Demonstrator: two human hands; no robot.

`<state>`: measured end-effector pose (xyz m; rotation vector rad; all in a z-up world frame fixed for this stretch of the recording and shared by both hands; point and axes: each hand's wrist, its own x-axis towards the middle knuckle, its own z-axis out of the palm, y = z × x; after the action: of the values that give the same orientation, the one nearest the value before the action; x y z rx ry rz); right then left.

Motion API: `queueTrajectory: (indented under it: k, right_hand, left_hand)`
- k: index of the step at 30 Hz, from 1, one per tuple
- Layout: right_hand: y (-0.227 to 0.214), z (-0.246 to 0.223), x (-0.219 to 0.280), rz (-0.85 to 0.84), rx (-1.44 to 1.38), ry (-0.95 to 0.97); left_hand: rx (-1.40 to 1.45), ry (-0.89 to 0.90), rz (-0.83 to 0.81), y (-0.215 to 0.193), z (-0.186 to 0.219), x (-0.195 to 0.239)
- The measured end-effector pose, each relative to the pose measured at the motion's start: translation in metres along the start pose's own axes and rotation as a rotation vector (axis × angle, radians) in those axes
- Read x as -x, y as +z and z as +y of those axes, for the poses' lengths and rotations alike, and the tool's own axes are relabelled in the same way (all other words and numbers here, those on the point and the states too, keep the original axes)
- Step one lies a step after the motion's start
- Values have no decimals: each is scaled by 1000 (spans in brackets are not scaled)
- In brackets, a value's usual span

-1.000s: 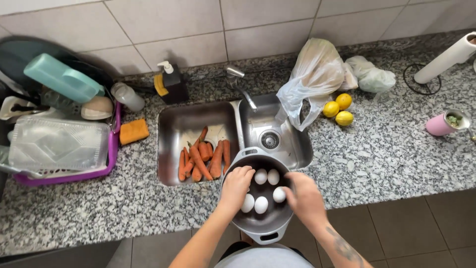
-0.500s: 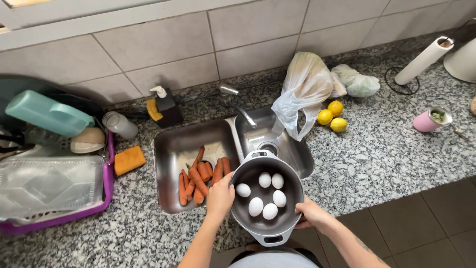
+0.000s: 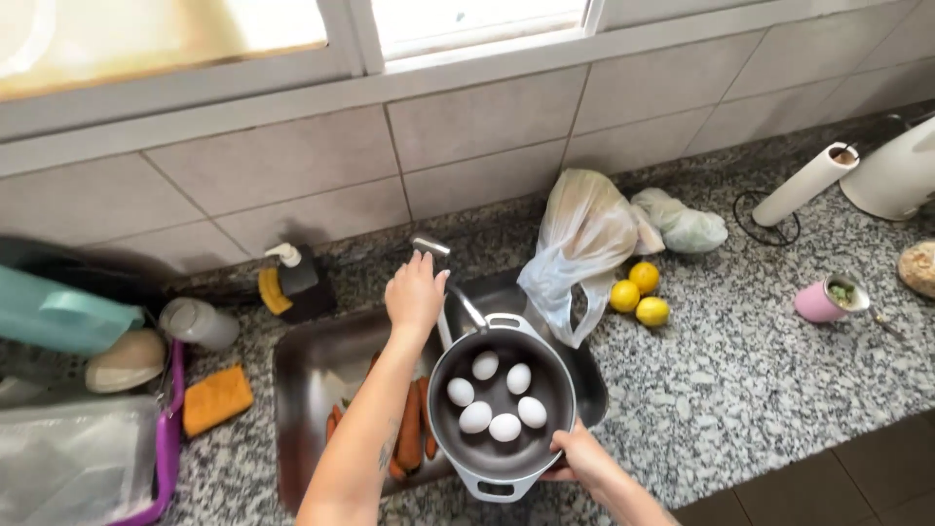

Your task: Retrieving eggs from the refrigerator and placing them into a pot to be filled with water for boiling.

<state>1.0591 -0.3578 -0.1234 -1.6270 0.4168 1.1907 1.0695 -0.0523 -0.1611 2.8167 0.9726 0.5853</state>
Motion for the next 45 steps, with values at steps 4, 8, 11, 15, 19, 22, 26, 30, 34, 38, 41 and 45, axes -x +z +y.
queueTrajectory:
  k: [4,8,11,15,19,22,26,30,34,38,41,45]
  right_hand:
    - [4,0,-41,30,-41,7]
    - [15,-10,-55,2,-49,-1]
    - [30,-29,-22,-32,-34,-1]
    - [43,-50,4,-69,-13,-1]
    - [48,-46,-1,-63,-56,24]
    - [53,-41,-3,-86,-52,-17]
    - [59,-32,-6,-91,-87,-13]
    - [68,-28,-8,-114,-95,-10]
    - [72,-26,-8,-127,-30,-20]
    - [73,-22,-14,-87,-32,-6]
    - [63,-1,-52,-123,-39,-43]
    - [60,-6,-44,-167,-39,-79]
  left_hand:
    - [-397,138,69,93,-22,-56]
    - [-477,272,291,115,-42,-79]
    - [-377,156,161,73,-33,-65]
    - [213,574,248,-25,6,-36]
    - [150,636,-199,-16,1,21]
    - [234,512,-199,-25,-3,37]
    - [352,306,-267,-56,-2,55]
    - [438,-97,-151,-74,-11,87]
    - [556,-424,-289,-74,-24,125]
    - [667,-678,-446,-73,-23,148]
    - [681,-652,-414,-72,-19,158]
    - [627,-598,-391,-60,-23,167]
